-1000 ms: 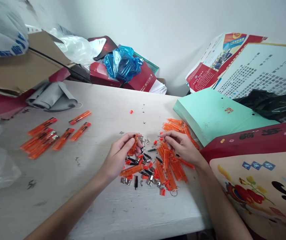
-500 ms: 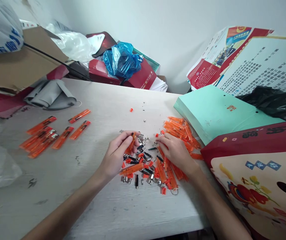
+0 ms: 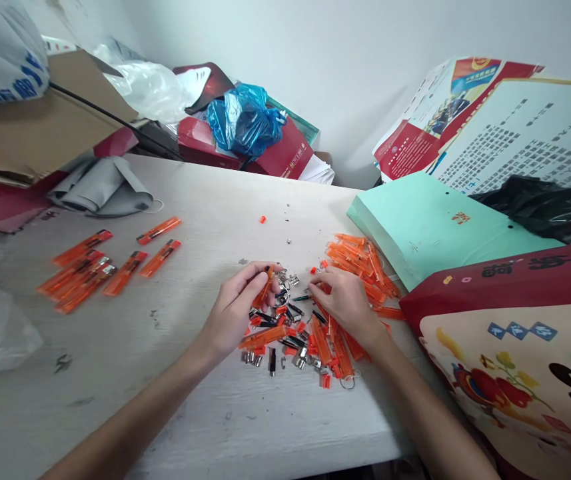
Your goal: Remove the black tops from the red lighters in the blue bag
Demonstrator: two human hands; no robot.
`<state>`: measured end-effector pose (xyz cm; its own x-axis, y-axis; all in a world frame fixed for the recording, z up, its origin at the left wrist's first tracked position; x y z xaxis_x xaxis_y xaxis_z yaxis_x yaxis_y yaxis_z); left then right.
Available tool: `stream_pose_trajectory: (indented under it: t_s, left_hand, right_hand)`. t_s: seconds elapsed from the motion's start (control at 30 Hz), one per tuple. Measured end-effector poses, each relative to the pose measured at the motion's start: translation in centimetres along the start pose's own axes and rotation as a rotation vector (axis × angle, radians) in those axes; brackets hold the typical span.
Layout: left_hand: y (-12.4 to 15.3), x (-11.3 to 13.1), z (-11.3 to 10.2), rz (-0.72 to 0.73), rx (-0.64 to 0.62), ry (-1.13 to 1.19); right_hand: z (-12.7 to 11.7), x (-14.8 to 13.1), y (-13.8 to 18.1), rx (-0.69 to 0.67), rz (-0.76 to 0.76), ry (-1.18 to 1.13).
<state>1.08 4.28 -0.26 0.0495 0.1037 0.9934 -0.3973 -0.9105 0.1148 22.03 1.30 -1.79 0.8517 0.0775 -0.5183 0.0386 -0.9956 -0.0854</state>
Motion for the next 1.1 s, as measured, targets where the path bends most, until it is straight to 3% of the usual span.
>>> stream_pose_trajectory:
  t_s: [0.4,0.5,0.63,0.73,0.8,1.1]
  left_hand:
    - [-0.1,0.0,0.0,0.023,0.018,0.026]
    - [-0.9,0.6,-2.4,0.046,0.097,0.027]
    - [-2.0,2.5,-8.1,0.105,0.329,0.096]
    - [-2.3,3.6,-10.6,0.093,0.382,0.185]
    - [-2.3,3.6,-10.5,0.058,0.344,0.218]
    - [-2.0,1.3,-6.0,-0.105,0.042,0.100]
  right_hand:
    - [0.3,-2.6,-0.7,-0.056,0.058,0.304]
    - [0.6,-2.5,-0.8,-0.060,0.034,0.333]
    - [0.8,-2.5,-0.5,-0.051,0.004,0.352]
    - [0.8,-2.5,-0.2,-0.049,-0.009,0.347]
    - [0.7,-2.3,0.0,-0.052,-0.016,0.338]
    - [0.8,-1.3,0.4,-0.043,-0.047,0.285]
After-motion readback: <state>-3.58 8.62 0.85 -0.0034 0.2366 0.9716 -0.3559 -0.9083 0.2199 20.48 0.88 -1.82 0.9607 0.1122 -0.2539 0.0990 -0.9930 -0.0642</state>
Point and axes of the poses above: each hand's wrist, its own y-axis away from the middle knuckle, its own z-axis out of the palm, x = y × z, the point moved 3 cm from there along -y, towards the middle knuckle, and after that the axes turned 8 degrees about -y, right-handed, at the moved point
